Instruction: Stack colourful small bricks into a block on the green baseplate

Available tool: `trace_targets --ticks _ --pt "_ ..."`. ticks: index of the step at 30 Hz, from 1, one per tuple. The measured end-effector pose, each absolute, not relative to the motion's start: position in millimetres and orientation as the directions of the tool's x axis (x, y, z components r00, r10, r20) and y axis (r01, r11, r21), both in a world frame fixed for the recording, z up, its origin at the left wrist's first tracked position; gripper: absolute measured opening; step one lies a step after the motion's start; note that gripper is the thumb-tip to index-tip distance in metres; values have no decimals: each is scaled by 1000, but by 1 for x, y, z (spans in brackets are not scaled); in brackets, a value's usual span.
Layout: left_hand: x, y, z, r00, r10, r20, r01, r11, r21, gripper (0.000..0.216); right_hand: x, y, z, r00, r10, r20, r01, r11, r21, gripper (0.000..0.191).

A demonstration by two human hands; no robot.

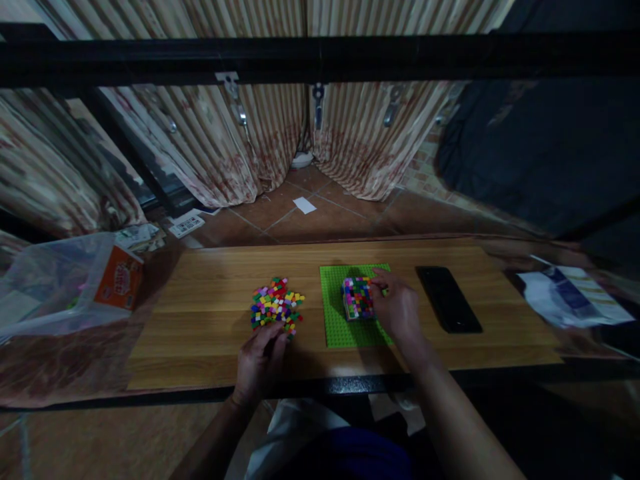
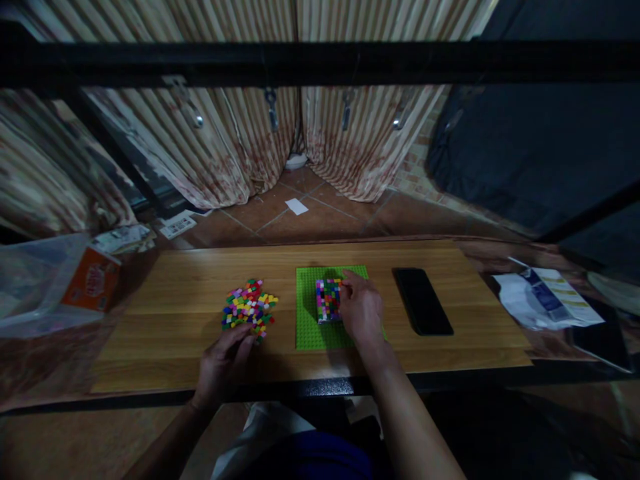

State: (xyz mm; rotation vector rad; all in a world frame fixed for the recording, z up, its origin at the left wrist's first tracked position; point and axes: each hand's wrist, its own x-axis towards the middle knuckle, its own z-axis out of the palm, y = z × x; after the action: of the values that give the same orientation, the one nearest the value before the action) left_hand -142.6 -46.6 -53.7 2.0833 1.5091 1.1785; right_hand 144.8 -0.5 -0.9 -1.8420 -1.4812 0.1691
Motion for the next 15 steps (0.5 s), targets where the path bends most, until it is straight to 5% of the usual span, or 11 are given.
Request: trace_targets --ticks 15 --pt "-143 -47 -53 113 895 432 617 -404 675 21 147 2 1 426 852 303 681 -82 -728 39"
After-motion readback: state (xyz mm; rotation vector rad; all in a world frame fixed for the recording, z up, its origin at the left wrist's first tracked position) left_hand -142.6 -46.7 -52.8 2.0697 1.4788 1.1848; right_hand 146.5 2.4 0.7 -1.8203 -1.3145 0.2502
